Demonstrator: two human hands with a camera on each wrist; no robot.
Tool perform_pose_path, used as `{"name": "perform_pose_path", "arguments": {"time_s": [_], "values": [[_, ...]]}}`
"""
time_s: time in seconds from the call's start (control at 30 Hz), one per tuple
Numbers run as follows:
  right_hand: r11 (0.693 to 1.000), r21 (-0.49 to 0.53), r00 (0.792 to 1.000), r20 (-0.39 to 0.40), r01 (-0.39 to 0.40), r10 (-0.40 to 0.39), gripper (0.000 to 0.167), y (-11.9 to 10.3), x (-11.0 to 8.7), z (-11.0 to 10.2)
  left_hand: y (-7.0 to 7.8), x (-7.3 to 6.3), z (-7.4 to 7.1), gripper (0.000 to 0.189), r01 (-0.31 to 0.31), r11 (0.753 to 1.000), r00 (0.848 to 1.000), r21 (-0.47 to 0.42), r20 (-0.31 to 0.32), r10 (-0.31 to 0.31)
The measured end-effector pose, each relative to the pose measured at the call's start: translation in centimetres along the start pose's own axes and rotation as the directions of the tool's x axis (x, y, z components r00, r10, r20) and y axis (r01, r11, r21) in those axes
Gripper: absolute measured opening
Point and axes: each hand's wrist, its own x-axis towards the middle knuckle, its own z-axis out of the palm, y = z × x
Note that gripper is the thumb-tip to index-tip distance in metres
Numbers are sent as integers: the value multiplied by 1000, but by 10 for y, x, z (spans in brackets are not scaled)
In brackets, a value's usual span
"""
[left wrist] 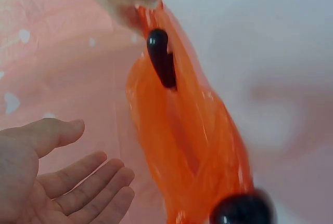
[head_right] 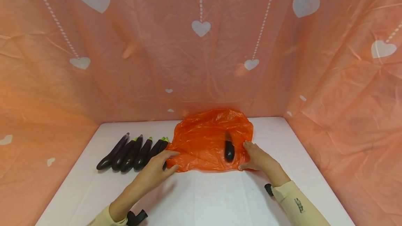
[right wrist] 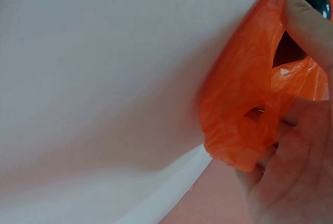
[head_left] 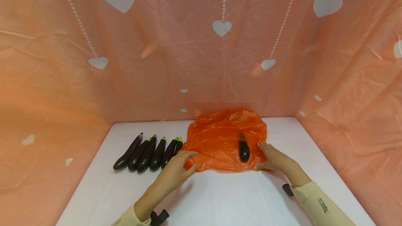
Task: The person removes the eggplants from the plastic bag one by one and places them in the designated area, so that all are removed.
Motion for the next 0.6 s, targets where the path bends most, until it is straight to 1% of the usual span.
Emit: {"name": "perform_pose_path", "arguments": {"time_s": [0.13,0.27,0.4,0.6], "values": [[1000,-5,1000,3,-2,2,110,0,-1,-1,7,6,12,37,-22,1000,998,1,51,22],[1000,-12,1000,-2,5,-5,109,-1,-2,-1,13,13,23,39,-39,999,996,-23,83,41],[1000,-16,1000,-13,18,-18,108,-1,-3,-1,20,19,33,42,-34,999,994,-42,102,38],[1000,-15,1000,-15,22,-22,108,-3,-3,-3,28,30,50,47,-21,997,993,-74,116,29]]}}
